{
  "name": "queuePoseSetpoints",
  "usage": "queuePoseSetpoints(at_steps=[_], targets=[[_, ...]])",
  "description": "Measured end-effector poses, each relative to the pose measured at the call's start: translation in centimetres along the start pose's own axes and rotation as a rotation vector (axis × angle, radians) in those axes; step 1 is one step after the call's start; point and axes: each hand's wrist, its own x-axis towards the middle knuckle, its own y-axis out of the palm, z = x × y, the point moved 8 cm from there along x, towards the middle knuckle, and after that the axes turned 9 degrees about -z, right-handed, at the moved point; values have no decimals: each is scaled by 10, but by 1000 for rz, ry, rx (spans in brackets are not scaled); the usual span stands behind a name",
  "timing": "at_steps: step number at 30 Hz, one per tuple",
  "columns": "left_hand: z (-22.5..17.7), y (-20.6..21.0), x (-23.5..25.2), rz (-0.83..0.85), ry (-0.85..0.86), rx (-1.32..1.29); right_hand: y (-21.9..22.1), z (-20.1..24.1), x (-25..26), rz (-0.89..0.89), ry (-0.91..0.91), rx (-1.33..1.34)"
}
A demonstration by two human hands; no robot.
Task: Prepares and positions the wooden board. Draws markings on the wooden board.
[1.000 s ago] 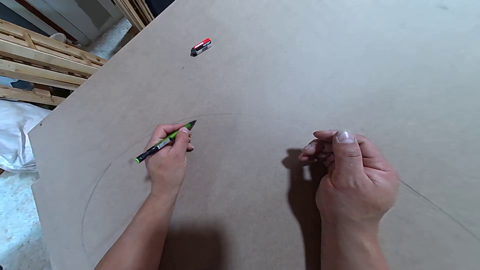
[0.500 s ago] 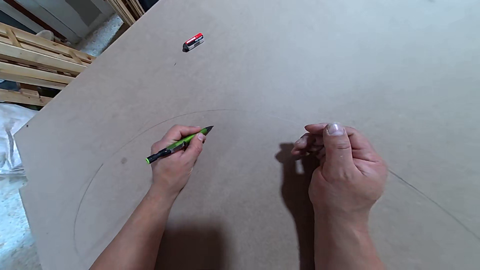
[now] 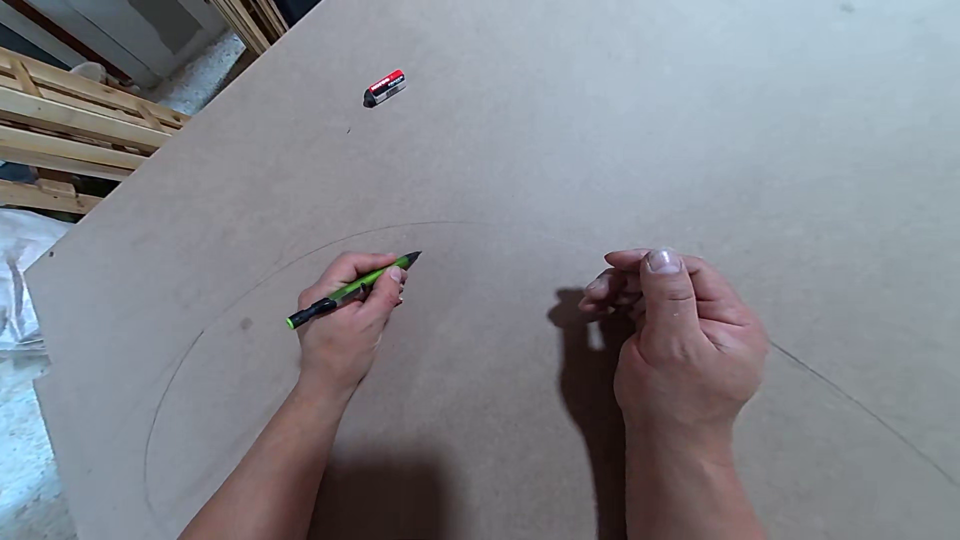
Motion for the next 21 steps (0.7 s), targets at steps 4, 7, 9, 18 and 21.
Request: queuePoseSetpoints(at_steps=[4, 7, 9, 18, 21], targets=[[-1, 5, -2, 96, 16, -25, 0, 0, 0, -5, -4, -3], [0, 6, -2, 130, 13, -50, 0, 0, 0, -2, -7, -5], [0, 7, -2, 134, 7, -51, 0, 0, 0, -2, -5, -7], [-3, 9, -1, 232, -29, -62, 1, 1, 0, 12, -11, -14], [0, 9, 0, 218, -59, -59, 1, 1, 0, 15, -11, -11]])
